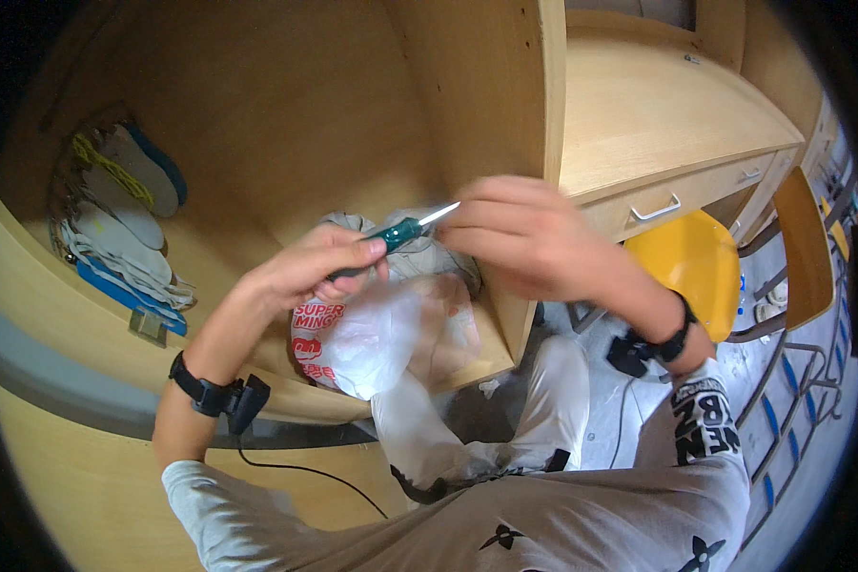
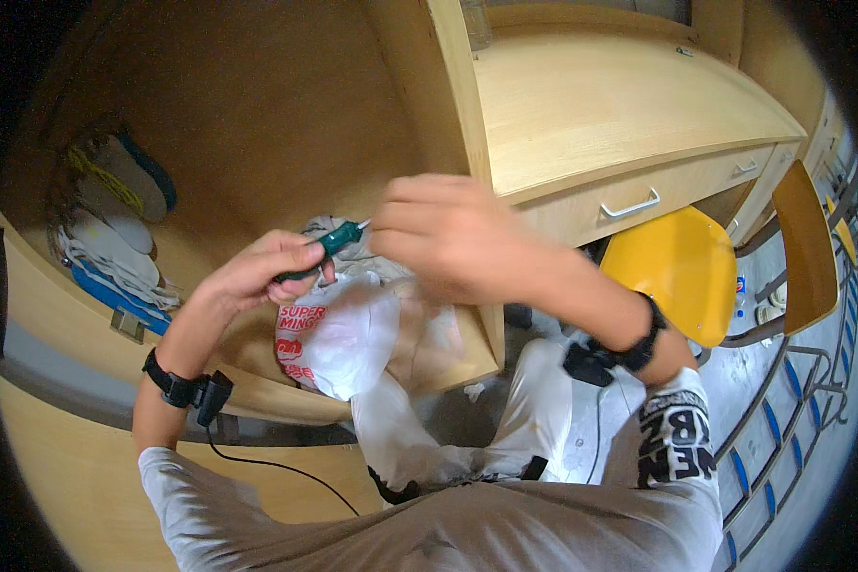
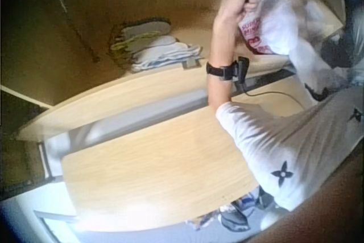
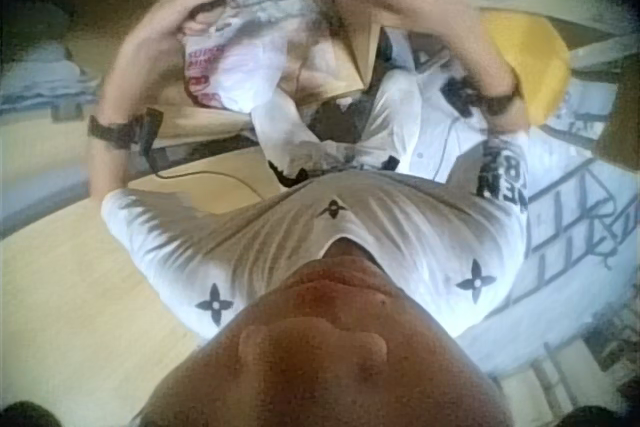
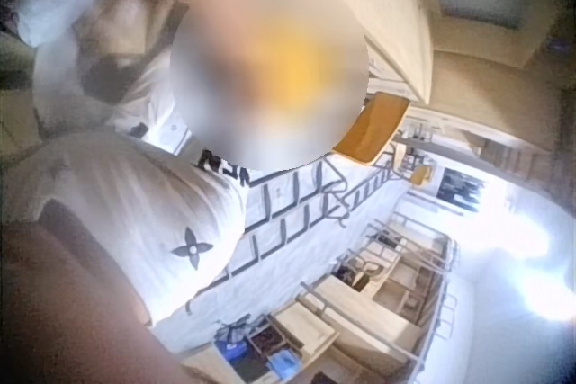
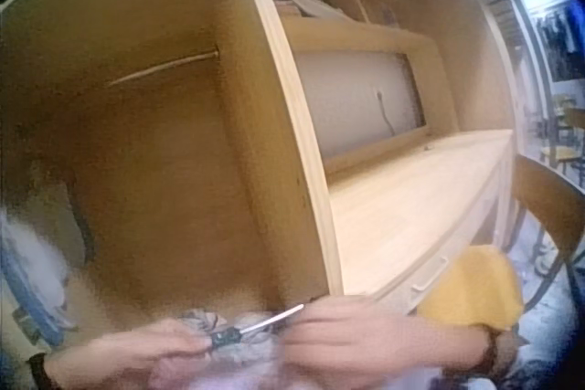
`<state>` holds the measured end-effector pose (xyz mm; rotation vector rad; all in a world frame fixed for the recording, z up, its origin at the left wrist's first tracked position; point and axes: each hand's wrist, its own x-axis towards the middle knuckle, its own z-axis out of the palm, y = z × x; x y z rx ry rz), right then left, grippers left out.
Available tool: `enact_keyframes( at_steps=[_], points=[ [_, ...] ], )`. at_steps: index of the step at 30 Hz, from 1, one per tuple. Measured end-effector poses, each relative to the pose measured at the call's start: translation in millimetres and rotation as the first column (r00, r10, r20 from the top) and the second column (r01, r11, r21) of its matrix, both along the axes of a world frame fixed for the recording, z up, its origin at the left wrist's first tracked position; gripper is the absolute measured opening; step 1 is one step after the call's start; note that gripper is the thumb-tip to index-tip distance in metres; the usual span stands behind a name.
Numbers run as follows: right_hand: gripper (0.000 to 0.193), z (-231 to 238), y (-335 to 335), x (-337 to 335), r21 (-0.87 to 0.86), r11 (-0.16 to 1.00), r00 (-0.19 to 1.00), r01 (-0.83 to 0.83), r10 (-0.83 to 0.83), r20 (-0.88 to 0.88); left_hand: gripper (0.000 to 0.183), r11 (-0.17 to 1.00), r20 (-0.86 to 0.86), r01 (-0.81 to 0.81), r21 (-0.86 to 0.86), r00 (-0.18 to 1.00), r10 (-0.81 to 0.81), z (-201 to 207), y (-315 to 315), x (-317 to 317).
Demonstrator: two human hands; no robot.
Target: The person uses a screwdriver to tighten screws on a wooden shelving unit and desk, handling several screws by hand and adjusting books and bottles on the shelves.
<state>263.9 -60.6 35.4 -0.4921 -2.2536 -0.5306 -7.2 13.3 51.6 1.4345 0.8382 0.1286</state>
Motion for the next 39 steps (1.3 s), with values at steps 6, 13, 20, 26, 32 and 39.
enact_keyframes(
  at_steps=[6,13,20,26,32,39],
  points=[
    [0.026,18.1,-26.4,112.4,-0.202,0.95,0.953,0.239,-0.269,-0.139,0.046,0.984,-0.045,-0.144,0.102,0.988,0.149,16.4,26.8,2.8],
    [0.064,8.9,6.2,149.5,-0.134,0.898,0.888,0.42,-0.376,0.265,0.046,0.984,-0.157,-0.099,0.148,0.98,0.123,35.2,32.2,13.4],
    [0.067,4.7,12.4,154.3,-0.2,0.876,0.888,0.438,-0.387,0.249,0.043,0.966,-0.313,0.065,0.249,0.95,0.017,68.0,43.6,19.7],
    [0.072,6.9,21.8,159.2,-0.221,0.881,0.897,0.419,-0.363,0.253,0.048,0.995,-0.294,0.099,0.002,0.951,-0.094,63.9,47.4,14.1],
    [0.072,8.5,19.3,153.5,-0.154,0.863,0.859,0.481,-0.429,0.279,0.044,0.894,-0.259,0.028,0.447,0.961,0.099,34.7,16.1,13.8],
    [0.07,3.4,15.7,152.5,-0.116,0.851,0.841,0.512,-0.47,0.267,0.023,0.133,-0.277,0.255,0.958,0.942,0.191,30.3,-12.1,21.2]
  ],
)
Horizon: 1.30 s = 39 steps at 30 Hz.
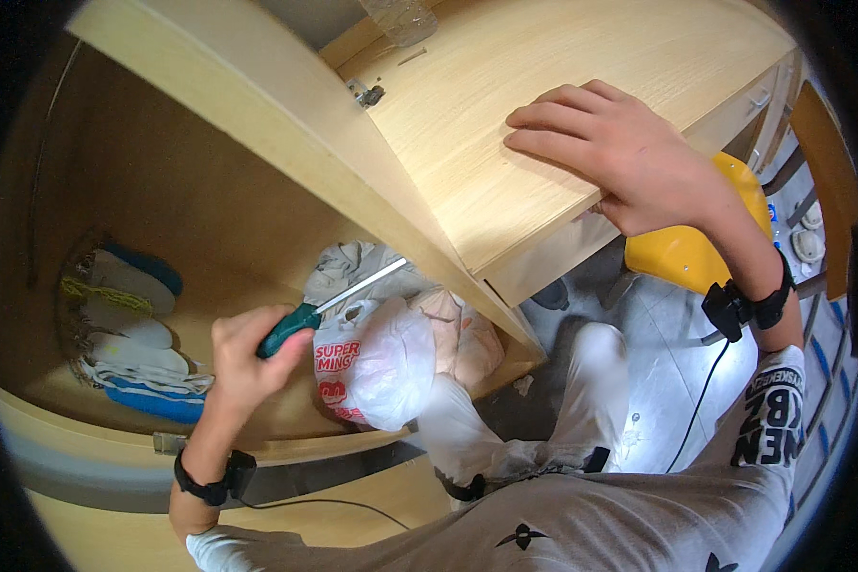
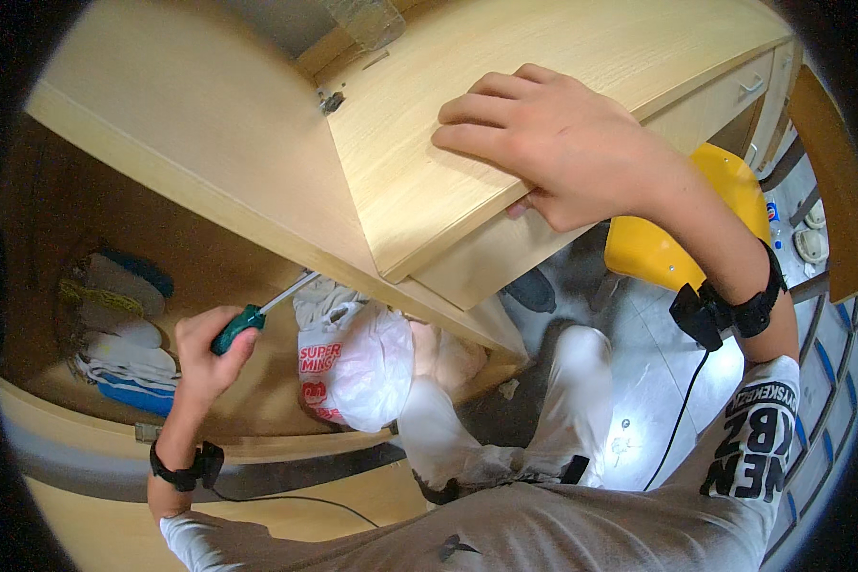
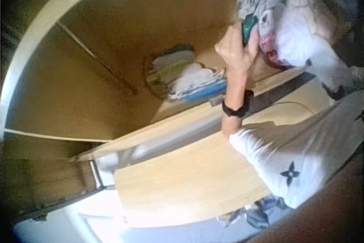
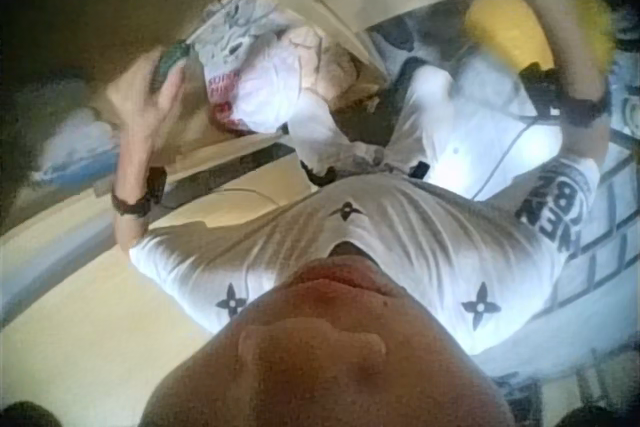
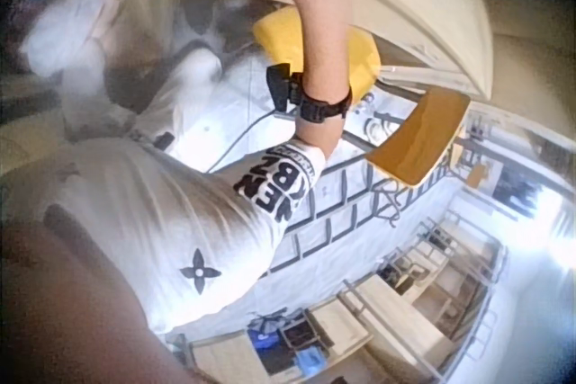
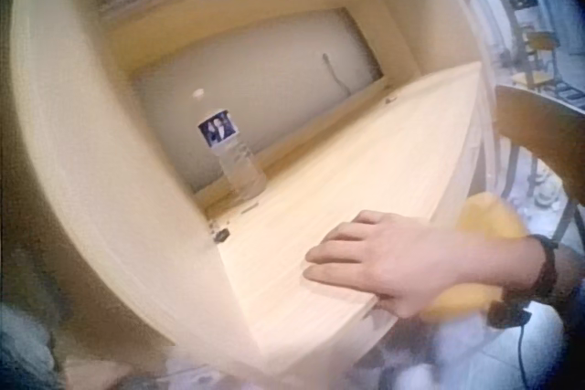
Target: The person uses a screwdriver to tighten screws on a wooden shelving unit and desk, handling several screws by hand and adjusting books and bottles on the shelves.
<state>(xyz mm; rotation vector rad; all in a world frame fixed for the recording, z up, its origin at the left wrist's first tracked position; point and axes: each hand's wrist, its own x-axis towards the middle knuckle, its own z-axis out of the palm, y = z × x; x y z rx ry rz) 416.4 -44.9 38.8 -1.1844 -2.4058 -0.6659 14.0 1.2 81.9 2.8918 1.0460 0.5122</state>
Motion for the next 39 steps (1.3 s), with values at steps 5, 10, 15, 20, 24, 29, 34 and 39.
enact_keyframes(
  at_steps=[5,10,15,20,24,29,34,39],
  points=[
    [0.07,-7.6,5.7,8.7,0.031,0.999,0.999,-0.032,0.033,-0.01,0.023,0.952,0.071,0.147,0.269,0.982,-0.172,-6.0,-8.3,10.4],
    [0.074,-2.3,6.8,7.4,-0.036,0.997,0.998,-0.064,0.063,-0.025,0.047,0.608,0.48,0.204,-0.768,0.811,0.334,4.0,4.5,-4.5],
    [0.075,3.5,4.0,3.0,-0.083,0.993,0.994,-0.079,0.073,-0.076,0.046,0.14,0.229,0.19,-0.972,0.907,0.354,4.9,15.4,-6.0],
    [0.072,7.6,-2.3,-14.5,-0.13,0.991,0.997,-0.013,0.003,-0.071,0.028,0.998,0.131,0.038,0.048,0.99,-0.044,-11.1,-0.8,-2.5],
    [0.073,7.6,-2.8,-10.7,-0.133,0.991,0.999,-0.007,0.0,-0.053,0.019,0.741,-0.021,0.247,0.624,0.954,-0.3,-9.5,-6.1,2.5],
    [0.062,4.0,-1.2,-8.5,-0.024,0.999,0.998,-0.049,0.048,-0.05,0.015,0.896,0.571,0.198,-0.397,0.818,0.072,-6.2,2.2,-0.5],
    [0.052,-22.1,-2.9,-25.7,0.378,0.922,0.992,-0.089,0.115,-0.046,0.046,0.331,0.499,0.376,-0.866,0.705,0.504,-26.6,8.5,3.1],
    [0.049,-30.3,3.8,-42.3,0.468,0.881,0.985,-0.063,0.132,-0.116,0.043,0.762,0.336,0.064,-0.645,0.919,0.207,-34.2,1.2,3.2]
  ],
)
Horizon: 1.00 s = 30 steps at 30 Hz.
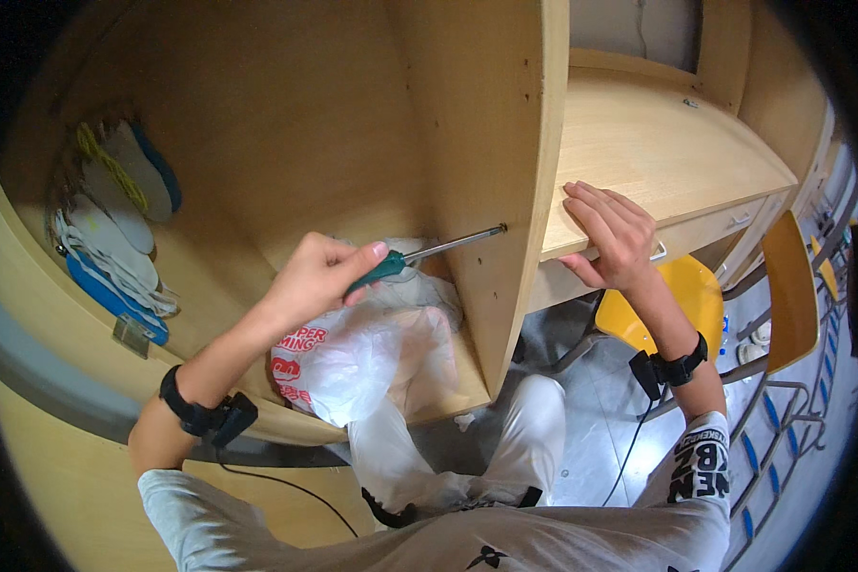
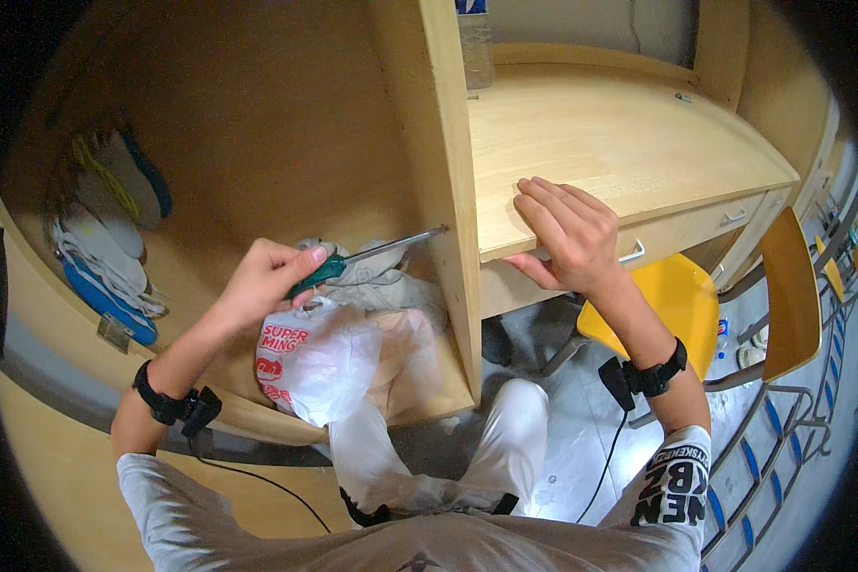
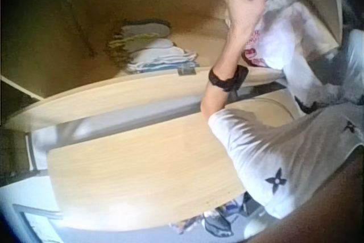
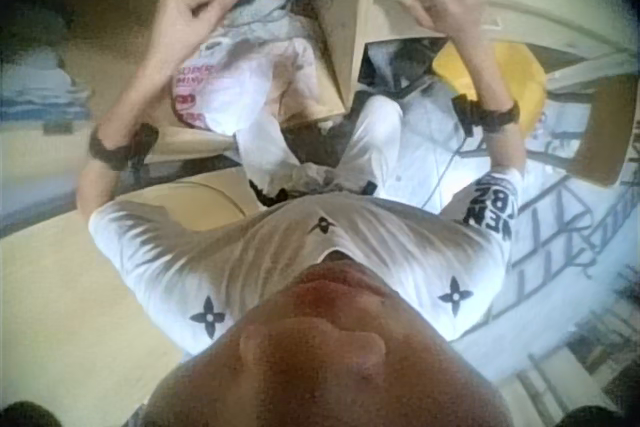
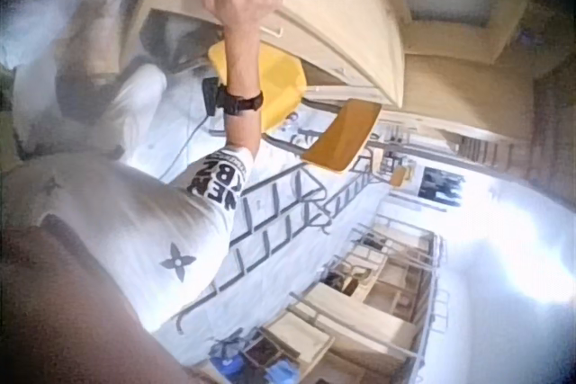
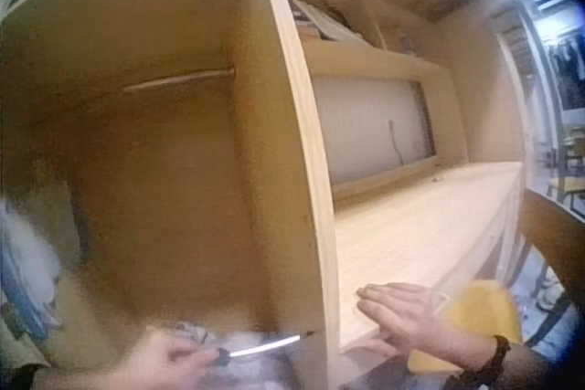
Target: The person uses a screwdriver to tighten screws on a wooden shelving unit and desk, handling several screws by hand and adjusting books and bottles on the shelves.
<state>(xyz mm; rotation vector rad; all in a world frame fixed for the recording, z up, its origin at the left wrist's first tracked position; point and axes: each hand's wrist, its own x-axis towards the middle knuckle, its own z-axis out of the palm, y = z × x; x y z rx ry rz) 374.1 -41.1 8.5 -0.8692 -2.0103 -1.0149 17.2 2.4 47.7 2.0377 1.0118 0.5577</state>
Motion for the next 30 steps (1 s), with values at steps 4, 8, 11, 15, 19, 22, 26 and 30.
enact_keyframes(
  at_steps=[4,8,11,15,19,22,26,30],
  points=[
    [0.047,-1.9,0.4,-2.0,0.02,1.0,1.0,-0.008,0.008,0.0,0.028,0.074,-0.273,0.27,0.96,0.962,0.024,-1.4,-9.6,-4.8],
    [0.049,-0.3,1.1,-2.0,-0.002,1.0,1.0,-0.013,0.013,0.011,0.029,0.474,-0.001,0.154,0.867,0.952,-0.307,-1.9,-2.0,-4.9],
    [0.049,0.9,1.2,-0.4,-0.006,1.0,1.0,-0.019,0.019,0.008,0.027,0.982,0.435,0.112,-0.152,0.9,-0.035,4.0,-4.2,-13.3],
    [0.049,1.1,-0.3,-2.6,-0.023,1.0,1.0,-0.003,0.003,0.013,0.036,0.754,0.452,0.203,-0.625,0.882,0.137,-17.2,11.1,-10.1],
    [0.05,-1.3,2.3,-4.6,-0.004,1.0,1.0,-0.011,0.011,0.005,0.045,0.622,0.154,0.025,-0.783,0.976,0.155,-10.1,8.1,-9.9],
    [0.05,-0.9,1.2,-3.3,0.003,1.0,1.0,0.004,-0.004,0.006,0.039,0.852,-0.102,-0.059,0.52,0.986,0.131,-18.4,-3.8,-4.3],
    [0.051,-1.1,2.1,-3.3,0.016,1.0,1.0,0.013,-0.014,0.015,0.027,0.076,-0.142,0.135,0.988,0.986,0.086,0.7,-21.1,-3.5],
    [0.048,-2.2,-0.8,-2.4,-0.041,0.999,1.0,0.023,-0.022,0.022,0.024,0.746,0.17,-0.046,0.665,0.981,-0.092,-4.2,-24.4,2.3]
  ],
)
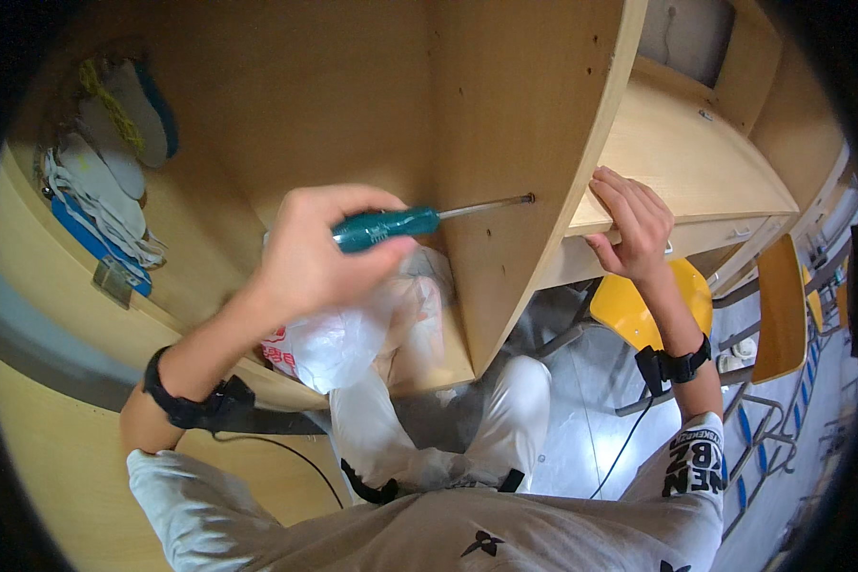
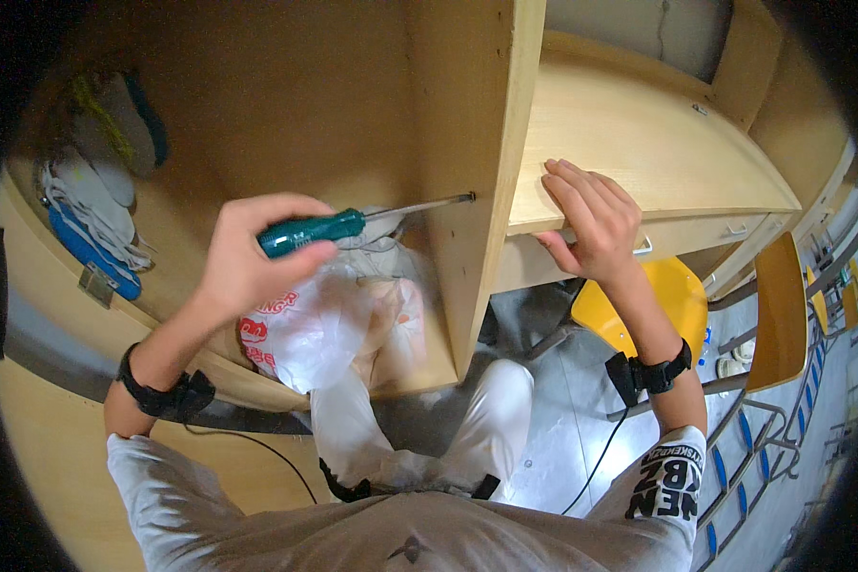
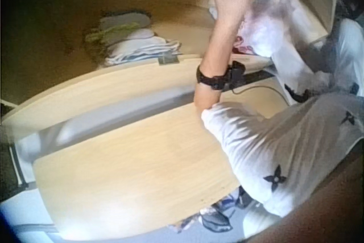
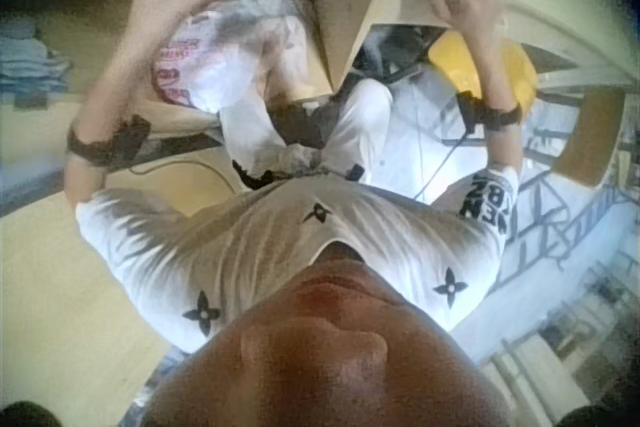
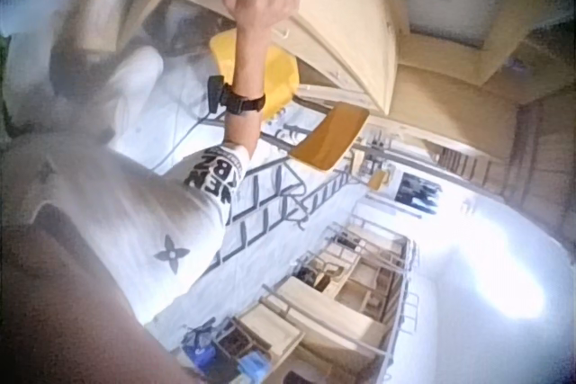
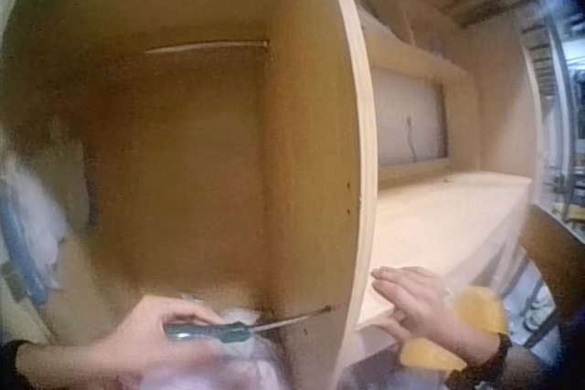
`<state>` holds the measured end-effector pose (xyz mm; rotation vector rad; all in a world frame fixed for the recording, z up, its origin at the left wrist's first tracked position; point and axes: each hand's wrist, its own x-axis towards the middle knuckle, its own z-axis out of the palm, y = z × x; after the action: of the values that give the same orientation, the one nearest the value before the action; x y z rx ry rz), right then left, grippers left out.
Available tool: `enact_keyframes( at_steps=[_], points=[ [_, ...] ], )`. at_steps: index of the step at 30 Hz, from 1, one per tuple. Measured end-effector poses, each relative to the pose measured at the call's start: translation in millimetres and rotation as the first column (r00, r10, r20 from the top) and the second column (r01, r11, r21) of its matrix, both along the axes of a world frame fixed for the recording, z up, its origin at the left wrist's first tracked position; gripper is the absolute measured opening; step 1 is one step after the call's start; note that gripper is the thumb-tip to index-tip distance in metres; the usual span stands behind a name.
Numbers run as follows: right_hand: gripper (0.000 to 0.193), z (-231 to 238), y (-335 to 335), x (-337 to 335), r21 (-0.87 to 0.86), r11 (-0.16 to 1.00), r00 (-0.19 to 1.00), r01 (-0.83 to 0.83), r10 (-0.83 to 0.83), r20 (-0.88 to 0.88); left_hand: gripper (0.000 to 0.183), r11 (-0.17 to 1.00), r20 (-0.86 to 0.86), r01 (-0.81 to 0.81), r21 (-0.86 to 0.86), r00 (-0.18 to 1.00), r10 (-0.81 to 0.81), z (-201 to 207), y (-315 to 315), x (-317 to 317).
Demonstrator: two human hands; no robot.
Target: The person uses a screwdriver to tighten screws on a wooden shelving unit and desk, handling several screws by hand and adjusting books and bottles on the shelves.
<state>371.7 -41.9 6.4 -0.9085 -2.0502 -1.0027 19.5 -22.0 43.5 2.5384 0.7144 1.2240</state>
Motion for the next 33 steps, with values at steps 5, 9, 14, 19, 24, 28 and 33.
enact_keyframes(
  at_steps=[5,9,14,19,24,28,33],
  points=[
    [0.047,0.7,1.8,-3.0,0.003,1.0,0.999,-0.028,0.028,-0.016,0.053,0.017,0.252,0.256,-0.966,0.959,-0.128,6.0,16.3,-8.7],
    [0.048,0.5,0.6,-0.7,0.006,1.0,1.0,-0.02,0.02,-0.011,0.057,0.414,-0.355,-0.238,-0.879,0.905,-0.235,7.3,8.3,13.8],
    [0.049,0.3,0.7,0.2,0.032,0.999,1.0,-0.014,0.014,0.005,0.05,0.792,-0.459,-0.259,0.554,0.698,0.549,9.0,-2.9,12.3],
    [0.047,-0.5,2.2,-0.5,0.007,1.0,1.0,-0.027,0.027,-0.011,0.027,0.986,-0.474,-0.155,0.068,0.864,0.169,37.6,5.0,-1.0],
    [0.045,-0.4,0.1,1.8,0.003,1.0,1.0,-0.006,0.006,0.005,0.022,0.471,0.061,0.134,-0.872,0.984,-0.167,25.3,13.8,-12.4],
    [0.044,0.2,1.7,-0.5,0.018,0.999,0.999,-0.032,0.032,0.007,0.033,0.314,0.013,0.083,-0.946,0.976,-0.219,27.3,39.6,-21.4],
    [0.045,-0.3,3.0,0.6,0.048,0.998,0.999,-0.037,0.037,0.009,0.038,0.942,-0.456,-0.214,-0.259,0.887,0.077,28.7,33.1,-2.9]
  ],
)
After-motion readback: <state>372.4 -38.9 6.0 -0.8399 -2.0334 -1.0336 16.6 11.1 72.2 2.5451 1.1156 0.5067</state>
